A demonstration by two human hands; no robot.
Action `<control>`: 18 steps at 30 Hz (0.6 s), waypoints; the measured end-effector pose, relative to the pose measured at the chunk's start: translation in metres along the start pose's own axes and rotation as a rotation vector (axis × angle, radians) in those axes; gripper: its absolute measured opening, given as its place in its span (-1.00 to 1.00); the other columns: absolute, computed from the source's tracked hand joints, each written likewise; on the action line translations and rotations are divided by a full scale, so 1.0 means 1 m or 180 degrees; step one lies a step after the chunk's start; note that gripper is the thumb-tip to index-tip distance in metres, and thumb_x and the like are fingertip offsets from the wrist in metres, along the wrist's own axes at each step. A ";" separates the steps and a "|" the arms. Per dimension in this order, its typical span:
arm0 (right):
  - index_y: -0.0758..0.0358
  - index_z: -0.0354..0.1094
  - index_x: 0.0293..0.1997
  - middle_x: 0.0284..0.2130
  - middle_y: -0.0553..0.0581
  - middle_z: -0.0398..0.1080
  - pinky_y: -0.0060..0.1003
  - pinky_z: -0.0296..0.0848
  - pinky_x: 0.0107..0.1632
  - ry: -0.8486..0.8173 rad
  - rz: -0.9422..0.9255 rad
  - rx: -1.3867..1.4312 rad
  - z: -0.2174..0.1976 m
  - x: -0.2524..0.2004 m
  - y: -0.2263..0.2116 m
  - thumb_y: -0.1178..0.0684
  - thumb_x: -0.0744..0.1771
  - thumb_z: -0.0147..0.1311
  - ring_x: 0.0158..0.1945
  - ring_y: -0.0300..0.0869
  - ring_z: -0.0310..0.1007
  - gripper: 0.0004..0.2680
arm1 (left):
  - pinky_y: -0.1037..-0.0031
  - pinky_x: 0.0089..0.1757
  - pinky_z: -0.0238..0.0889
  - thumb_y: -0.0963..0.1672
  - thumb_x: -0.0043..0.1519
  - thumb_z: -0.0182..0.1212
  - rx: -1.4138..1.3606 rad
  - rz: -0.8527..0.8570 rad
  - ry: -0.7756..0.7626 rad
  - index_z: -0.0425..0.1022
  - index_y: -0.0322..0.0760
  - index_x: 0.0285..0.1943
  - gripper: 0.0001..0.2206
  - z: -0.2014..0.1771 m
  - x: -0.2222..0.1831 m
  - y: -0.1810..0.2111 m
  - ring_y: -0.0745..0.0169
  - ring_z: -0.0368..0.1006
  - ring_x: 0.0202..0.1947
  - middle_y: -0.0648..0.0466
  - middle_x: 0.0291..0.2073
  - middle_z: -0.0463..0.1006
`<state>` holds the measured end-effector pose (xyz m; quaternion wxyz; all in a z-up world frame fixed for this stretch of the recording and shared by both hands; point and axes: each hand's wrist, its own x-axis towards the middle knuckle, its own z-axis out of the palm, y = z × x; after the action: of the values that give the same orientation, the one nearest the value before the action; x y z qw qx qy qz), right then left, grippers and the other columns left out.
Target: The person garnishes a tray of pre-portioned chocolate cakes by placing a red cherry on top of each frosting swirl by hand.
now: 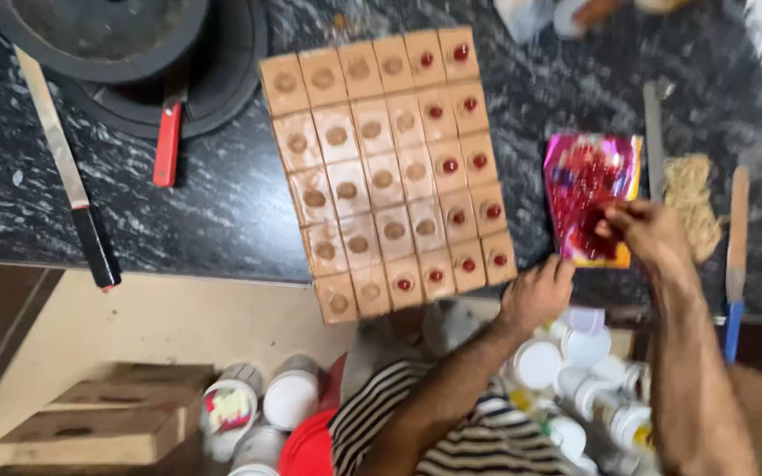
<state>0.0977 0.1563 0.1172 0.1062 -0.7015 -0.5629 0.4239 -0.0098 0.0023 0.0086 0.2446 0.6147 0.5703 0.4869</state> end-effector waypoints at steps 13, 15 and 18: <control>0.43 0.45 0.02 -0.11 0.20 0.54 -0.36 0.63 -0.06 -0.1305 -0.0855 0.1024 0.120 -0.062 -0.191 0.28 0.35 0.11 -0.19 -0.23 0.57 -0.84 | 0.19 -0.42 0.43 -0.19 0.30 0.12 0.0120 -0.0076 0.0114 0.42 -0.37 -0.08 -0.90 0.039 -0.012 -0.015 -0.06 0.52 -0.45 -0.09 -0.28 0.49; 0.41 0.45 0.00 -0.21 0.15 0.53 -0.38 0.58 -0.16 -0.1359 -0.1021 0.0669 0.143 -0.062 -0.199 0.27 0.35 0.16 -0.24 -0.27 0.54 -0.86 | 0.23 -0.42 0.44 -0.19 0.29 0.10 0.0267 -0.0012 0.0044 0.43 -0.43 -0.04 -0.86 0.051 -0.020 -0.019 -0.04 0.52 -0.43 -0.11 -0.26 0.49; 0.38 0.47 -0.06 -0.28 0.10 0.58 -0.42 0.55 -0.14 -0.0900 -0.1663 -0.0402 0.163 -0.066 -0.205 0.25 0.38 0.15 -0.23 -0.30 0.58 -0.92 | 0.28 -0.39 0.46 -0.18 0.23 0.10 0.0455 0.0070 0.0279 0.48 -0.47 -0.05 -0.80 0.073 -0.029 -0.028 -0.01 0.52 -0.38 -0.19 -0.18 0.52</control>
<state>-0.1627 0.1153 0.1758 0.0883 -0.4722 -0.7587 0.4399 0.0454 0.0001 -0.0540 0.1695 0.6150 0.6070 0.4740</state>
